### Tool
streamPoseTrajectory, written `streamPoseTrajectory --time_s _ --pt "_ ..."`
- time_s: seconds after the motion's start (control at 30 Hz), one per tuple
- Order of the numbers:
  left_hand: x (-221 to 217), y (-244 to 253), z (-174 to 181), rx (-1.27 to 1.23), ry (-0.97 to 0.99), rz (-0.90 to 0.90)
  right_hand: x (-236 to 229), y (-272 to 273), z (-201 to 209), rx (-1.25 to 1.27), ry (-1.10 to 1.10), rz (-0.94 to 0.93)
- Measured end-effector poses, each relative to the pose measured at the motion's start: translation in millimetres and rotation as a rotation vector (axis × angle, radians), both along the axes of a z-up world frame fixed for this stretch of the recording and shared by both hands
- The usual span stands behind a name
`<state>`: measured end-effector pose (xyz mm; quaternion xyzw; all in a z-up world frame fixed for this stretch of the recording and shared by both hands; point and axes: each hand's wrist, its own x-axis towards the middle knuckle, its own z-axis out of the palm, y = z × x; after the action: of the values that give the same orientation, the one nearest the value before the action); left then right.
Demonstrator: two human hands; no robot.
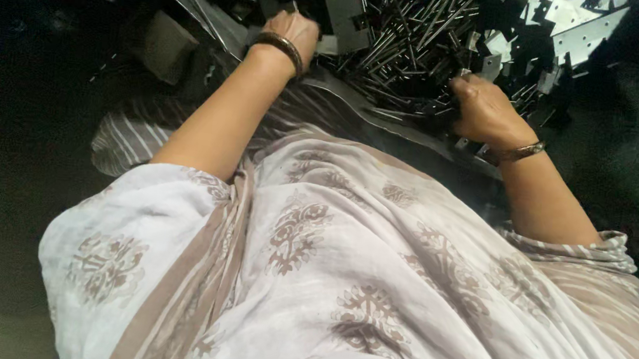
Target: The person sits on the floor and sorts a large pile of small metal brackets by hand, picking them up and placing them into a separate pile. The task involves repetitive handling of the metal pieces without using any tools.
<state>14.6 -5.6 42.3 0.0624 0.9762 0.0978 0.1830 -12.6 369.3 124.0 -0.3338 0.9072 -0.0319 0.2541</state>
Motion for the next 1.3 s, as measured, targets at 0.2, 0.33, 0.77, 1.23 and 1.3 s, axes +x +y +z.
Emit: streamPoseTrajectory --time_s 0.2,0.33,0.77,1.23,1.3 --pt "7 -2 -19 0.01 0.025 -0.043 2 18 -15 -0.048 -0.073 -0.013" --pt "7 -3 -16 0.02 0.059 -0.049 -19 23 -17 -0.027 -0.252 -0.163" --pt "10 0 -24 0.043 0.098 -0.041 -73 33 125 -0.658 0.026 0.086" --pt "-15 -9 -82 1.095 0.195 1.211 -19 67 27 -0.209 0.317 -0.337" --pt "-20 -9 -75 1.871 0.246 1.367 -27 28 14 -0.165 0.359 -0.191"
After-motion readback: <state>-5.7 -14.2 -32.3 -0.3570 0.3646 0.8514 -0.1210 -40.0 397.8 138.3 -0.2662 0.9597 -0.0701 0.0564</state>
